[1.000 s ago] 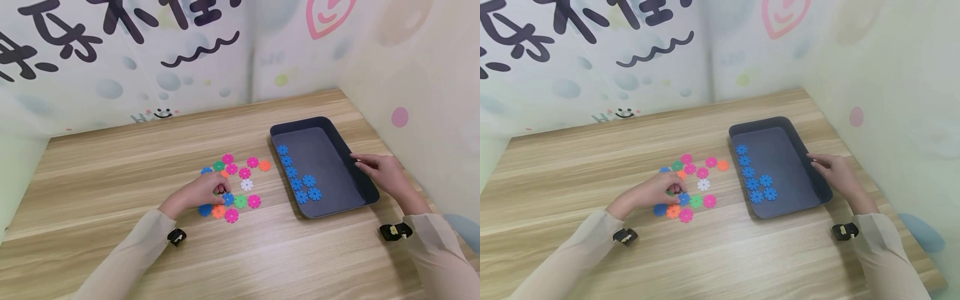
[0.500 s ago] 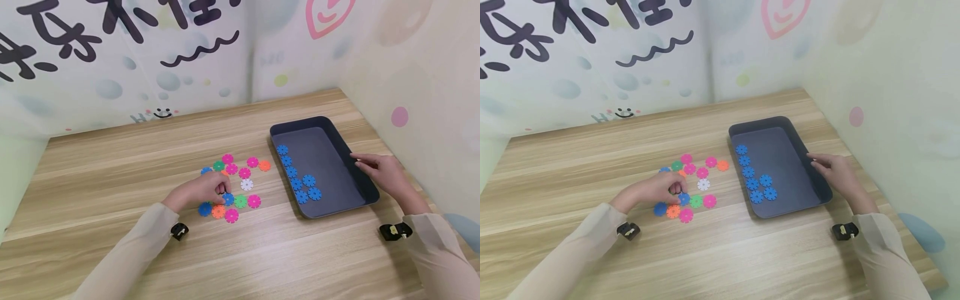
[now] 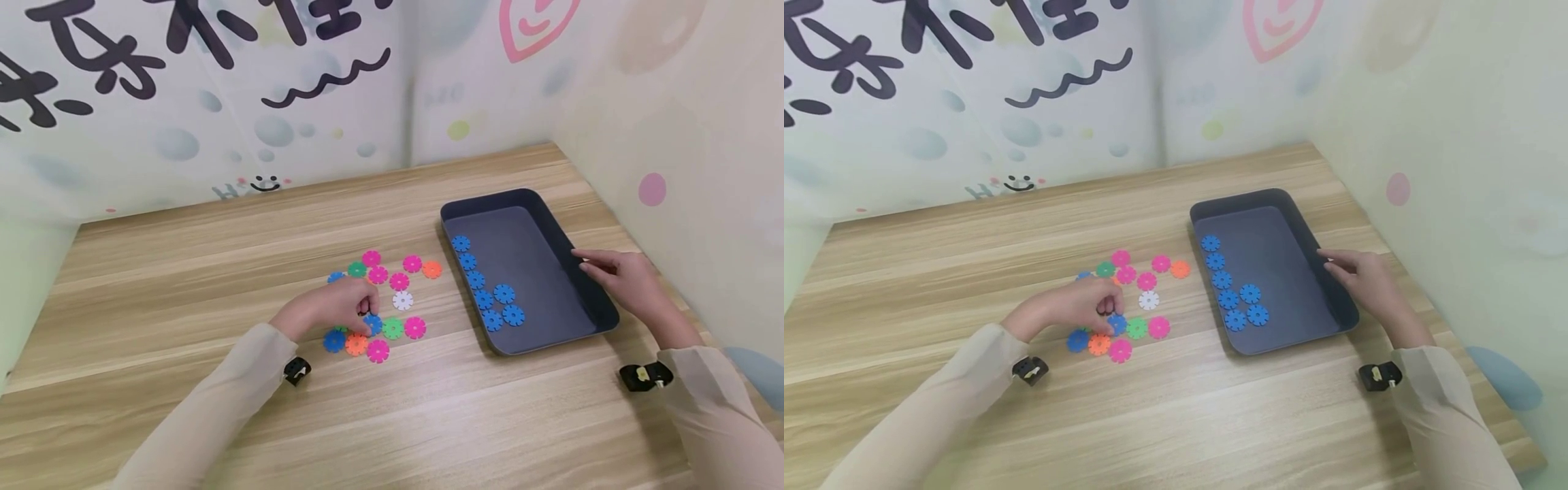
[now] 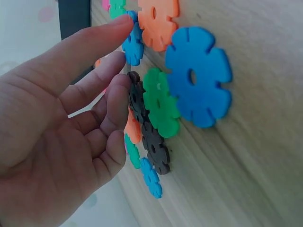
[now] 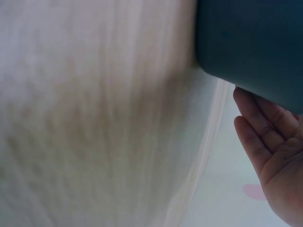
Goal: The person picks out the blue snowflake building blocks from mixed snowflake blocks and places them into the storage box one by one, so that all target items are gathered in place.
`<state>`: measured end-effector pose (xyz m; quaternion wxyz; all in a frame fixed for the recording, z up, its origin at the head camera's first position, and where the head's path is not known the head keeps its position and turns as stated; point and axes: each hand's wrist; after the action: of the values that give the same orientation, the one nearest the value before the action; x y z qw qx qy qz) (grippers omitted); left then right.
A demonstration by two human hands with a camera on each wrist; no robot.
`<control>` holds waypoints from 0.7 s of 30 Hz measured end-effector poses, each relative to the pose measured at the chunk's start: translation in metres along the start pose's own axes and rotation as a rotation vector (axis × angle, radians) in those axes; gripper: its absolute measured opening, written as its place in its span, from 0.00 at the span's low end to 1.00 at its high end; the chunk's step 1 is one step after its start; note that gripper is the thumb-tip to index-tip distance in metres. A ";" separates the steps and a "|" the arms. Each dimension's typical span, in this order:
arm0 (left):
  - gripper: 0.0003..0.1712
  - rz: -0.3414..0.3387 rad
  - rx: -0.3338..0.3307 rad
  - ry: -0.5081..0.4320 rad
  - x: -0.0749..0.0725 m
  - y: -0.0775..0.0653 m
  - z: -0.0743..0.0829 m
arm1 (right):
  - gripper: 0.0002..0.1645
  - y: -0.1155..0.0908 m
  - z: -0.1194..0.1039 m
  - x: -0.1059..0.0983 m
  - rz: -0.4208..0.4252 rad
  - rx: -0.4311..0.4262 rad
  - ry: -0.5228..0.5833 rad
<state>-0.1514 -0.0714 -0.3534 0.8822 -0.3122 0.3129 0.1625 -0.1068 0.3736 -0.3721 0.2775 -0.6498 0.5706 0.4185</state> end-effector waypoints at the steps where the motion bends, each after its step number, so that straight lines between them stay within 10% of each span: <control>1: 0.13 -0.003 -0.009 0.008 0.000 0.000 0.001 | 0.15 0.000 0.000 0.000 -0.001 0.001 0.002; 21: 0.15 0.002 0.003 0.034 0.005 0.004 0.000 | 0.15 0.000 -0.001 0.000 0.004 -0.009 0.005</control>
<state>-0.1498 -0.0680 -0.3585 0.8771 -0.3135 0.3281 0.1575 -0.1066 0.3727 -0.3713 0.2722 -0.6511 0.5706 0.4200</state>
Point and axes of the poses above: each hand's wrist, its own y-axis towards the middle knuckle, its own x-axis out of the palm, z = x × y, and after that the axes turned 8 degrees about -z, right-handed
